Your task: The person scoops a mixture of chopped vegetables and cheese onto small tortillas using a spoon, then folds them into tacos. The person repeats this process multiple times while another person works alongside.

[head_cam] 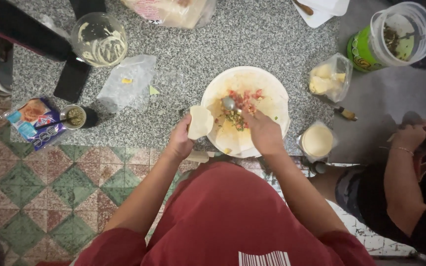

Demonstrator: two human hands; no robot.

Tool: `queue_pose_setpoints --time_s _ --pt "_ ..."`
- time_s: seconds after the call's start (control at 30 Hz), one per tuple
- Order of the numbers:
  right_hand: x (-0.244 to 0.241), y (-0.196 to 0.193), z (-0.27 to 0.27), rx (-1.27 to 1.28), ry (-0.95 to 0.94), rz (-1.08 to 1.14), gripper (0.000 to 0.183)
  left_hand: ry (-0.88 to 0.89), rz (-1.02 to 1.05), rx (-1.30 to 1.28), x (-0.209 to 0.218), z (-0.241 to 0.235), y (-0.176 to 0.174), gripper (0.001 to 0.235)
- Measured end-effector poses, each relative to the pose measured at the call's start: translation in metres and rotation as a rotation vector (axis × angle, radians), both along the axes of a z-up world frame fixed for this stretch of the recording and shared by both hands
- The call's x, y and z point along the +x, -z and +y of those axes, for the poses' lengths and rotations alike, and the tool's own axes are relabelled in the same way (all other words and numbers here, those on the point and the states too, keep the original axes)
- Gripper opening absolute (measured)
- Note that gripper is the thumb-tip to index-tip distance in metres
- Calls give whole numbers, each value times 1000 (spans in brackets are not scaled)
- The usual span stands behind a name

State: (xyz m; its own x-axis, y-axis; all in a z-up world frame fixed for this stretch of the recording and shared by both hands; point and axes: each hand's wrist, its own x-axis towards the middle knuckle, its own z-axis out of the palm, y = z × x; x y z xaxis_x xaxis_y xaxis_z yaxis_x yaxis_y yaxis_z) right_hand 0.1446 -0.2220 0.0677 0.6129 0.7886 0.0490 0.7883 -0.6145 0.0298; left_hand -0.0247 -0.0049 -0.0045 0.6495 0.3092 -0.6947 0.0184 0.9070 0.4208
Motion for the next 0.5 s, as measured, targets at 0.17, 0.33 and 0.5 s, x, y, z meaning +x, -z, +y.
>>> queue_pose_setpoints --time_s 0.17,0.33,0.5 --pt "-8 -63 -14 22 106 144 38 31 3 4 -4 5 5 48" --pt "-47 -3 -88 140 52 367 36 27 98 21 -15 9 0 45" --pt "-88 -9 -88 184 45 585 42 57 157 37 -17 12 -4 45"
